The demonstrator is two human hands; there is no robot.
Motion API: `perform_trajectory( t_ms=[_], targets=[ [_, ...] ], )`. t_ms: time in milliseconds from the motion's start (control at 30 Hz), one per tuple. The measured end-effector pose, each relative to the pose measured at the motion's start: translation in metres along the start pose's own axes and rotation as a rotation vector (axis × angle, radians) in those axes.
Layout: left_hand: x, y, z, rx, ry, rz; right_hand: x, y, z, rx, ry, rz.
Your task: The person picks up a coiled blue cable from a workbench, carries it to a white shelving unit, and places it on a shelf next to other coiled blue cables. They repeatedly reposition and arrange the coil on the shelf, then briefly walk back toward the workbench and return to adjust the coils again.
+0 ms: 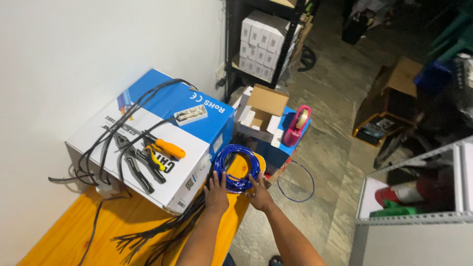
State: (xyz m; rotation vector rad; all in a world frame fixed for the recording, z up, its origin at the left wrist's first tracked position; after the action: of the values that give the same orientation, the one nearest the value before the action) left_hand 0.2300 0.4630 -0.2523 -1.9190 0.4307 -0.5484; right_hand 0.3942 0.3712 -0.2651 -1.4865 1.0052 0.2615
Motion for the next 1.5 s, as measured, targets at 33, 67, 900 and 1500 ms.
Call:
perform_trajectory(
  t_ms=[33, 67, 900, 1500],
  targets=[
    [0.002, -0.003, -0.006, 0.022, -0.001, 0.006, -0.002, -0.002, -0.006, 0.006, -0.036, -0.042],
    [0.005, -0.007, -0.011, 0.050, -0.002, 0.013, -0.005, -0.005, -0.011, 0.014, -0.077, -0.085],
    [0.580, 0.048, -0.244, -0.027, 1.170, -0.030, 0.199, -0.328, -0.422, 0.489, 0.069, -0.107],
    [0.754, 0.116, -0.623, 0.081, 2.120, 0.016, 0.219, -0.353, -0.829, 1.239, 0.845, -0.348]
  ],
)
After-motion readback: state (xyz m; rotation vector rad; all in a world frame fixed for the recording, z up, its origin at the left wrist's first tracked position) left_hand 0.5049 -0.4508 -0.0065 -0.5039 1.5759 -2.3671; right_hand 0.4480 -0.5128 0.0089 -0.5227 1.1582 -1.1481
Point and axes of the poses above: each hand's wrist, its own z-axis towards the middle knuckle, its own y-axis out of the palm, x = y × z, the point moved 7 cm from there along z, towards the middle knuckle
